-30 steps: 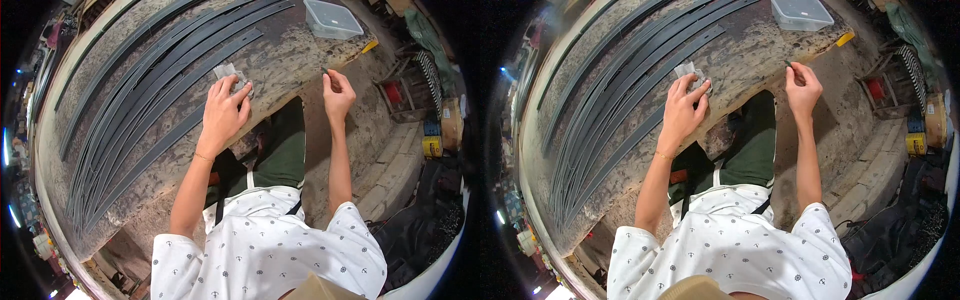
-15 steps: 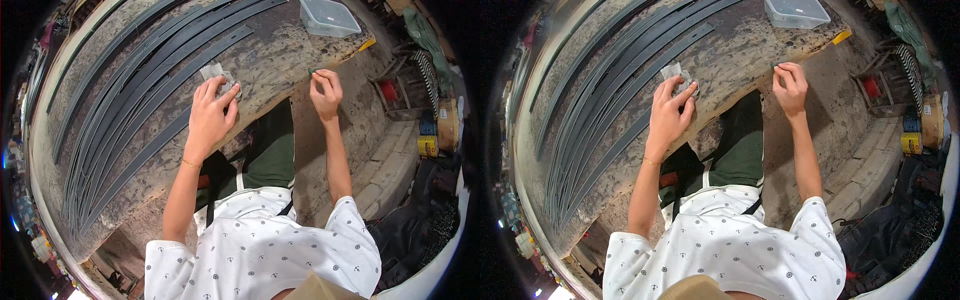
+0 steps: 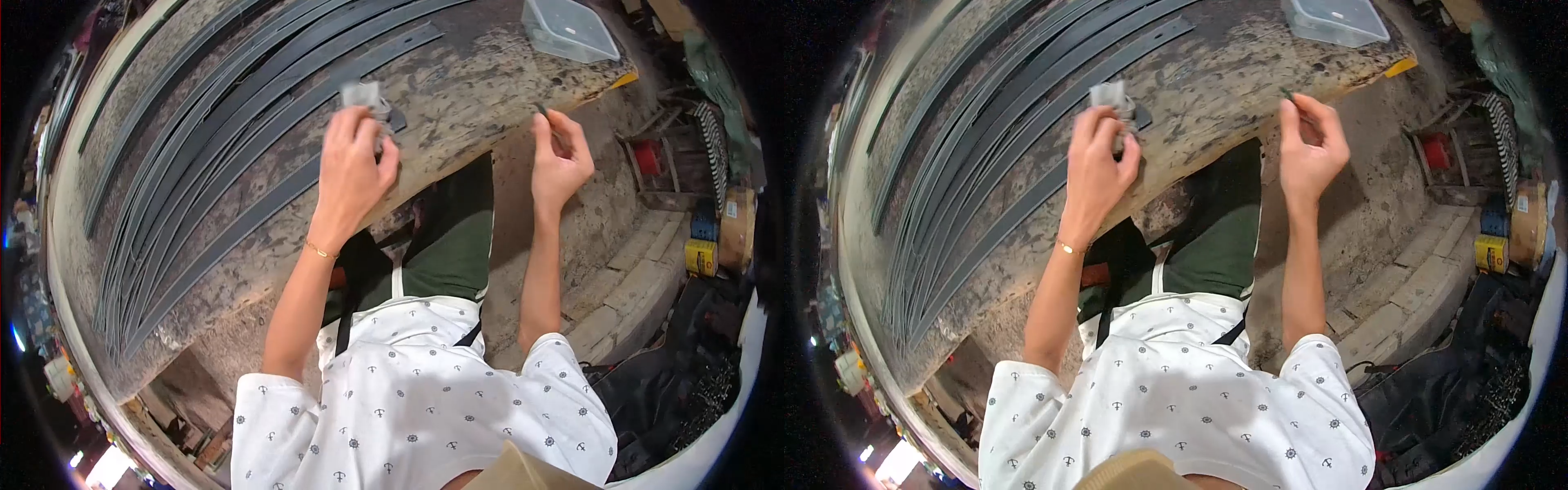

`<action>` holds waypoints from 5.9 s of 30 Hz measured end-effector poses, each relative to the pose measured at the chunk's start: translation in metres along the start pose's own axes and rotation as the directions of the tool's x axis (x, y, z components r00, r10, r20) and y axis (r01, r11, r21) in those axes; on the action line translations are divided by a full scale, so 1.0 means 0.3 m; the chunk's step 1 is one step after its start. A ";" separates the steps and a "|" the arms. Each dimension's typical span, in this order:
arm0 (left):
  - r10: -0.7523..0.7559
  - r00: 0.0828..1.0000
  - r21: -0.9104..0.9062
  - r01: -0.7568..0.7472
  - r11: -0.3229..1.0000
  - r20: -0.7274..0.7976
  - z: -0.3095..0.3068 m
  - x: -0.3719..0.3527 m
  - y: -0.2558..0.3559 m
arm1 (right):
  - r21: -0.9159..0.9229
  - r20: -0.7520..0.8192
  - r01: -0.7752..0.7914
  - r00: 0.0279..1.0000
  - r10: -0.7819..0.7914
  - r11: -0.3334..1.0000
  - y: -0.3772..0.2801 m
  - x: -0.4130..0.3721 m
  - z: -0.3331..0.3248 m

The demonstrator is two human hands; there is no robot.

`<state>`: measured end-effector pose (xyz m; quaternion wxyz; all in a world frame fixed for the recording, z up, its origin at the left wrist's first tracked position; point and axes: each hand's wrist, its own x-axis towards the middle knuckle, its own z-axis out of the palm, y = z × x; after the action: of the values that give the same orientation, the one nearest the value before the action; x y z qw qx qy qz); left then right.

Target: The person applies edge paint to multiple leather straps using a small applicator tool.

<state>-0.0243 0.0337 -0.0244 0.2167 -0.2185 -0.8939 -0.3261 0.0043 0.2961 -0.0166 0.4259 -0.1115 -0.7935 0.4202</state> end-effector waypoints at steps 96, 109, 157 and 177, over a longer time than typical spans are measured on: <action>0.125 0.992 0.014 -0.126 0.992 0.010 0.048 0.023 -0.001 | 0.611 0.363 -0.276 0.930 0.047 0.742 0.073 0.006 0.304; 0.253 0.948 0.160 -0.285 0.945 0.194 -0.028 0.029 -0.056 | 0.394 0.413 -0.295 0.903 0.120 0.871 -0.025 0.009 0.304; 0.180 0.968 0.039 -0.190 0.981 0.176 -0.034 0.049 -0.014 | 0.282 0.521 -0.570 0.767 0.376 0.772 0.064 0.280 -0.033; 0.163 0.965 0.040 -0.175 0.984 0.205 -0.035 0.063 -0.003 | -0.190 0.901 0.286 0.431 0.051 0.939 0.327 0.661 -0.113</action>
<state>-0.0375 0.0308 -0.0075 0.1587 -0.3192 -0.8984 -0.2566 -0.1088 0.4827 0.0337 -0.0540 0.1177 -0.9592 0.2514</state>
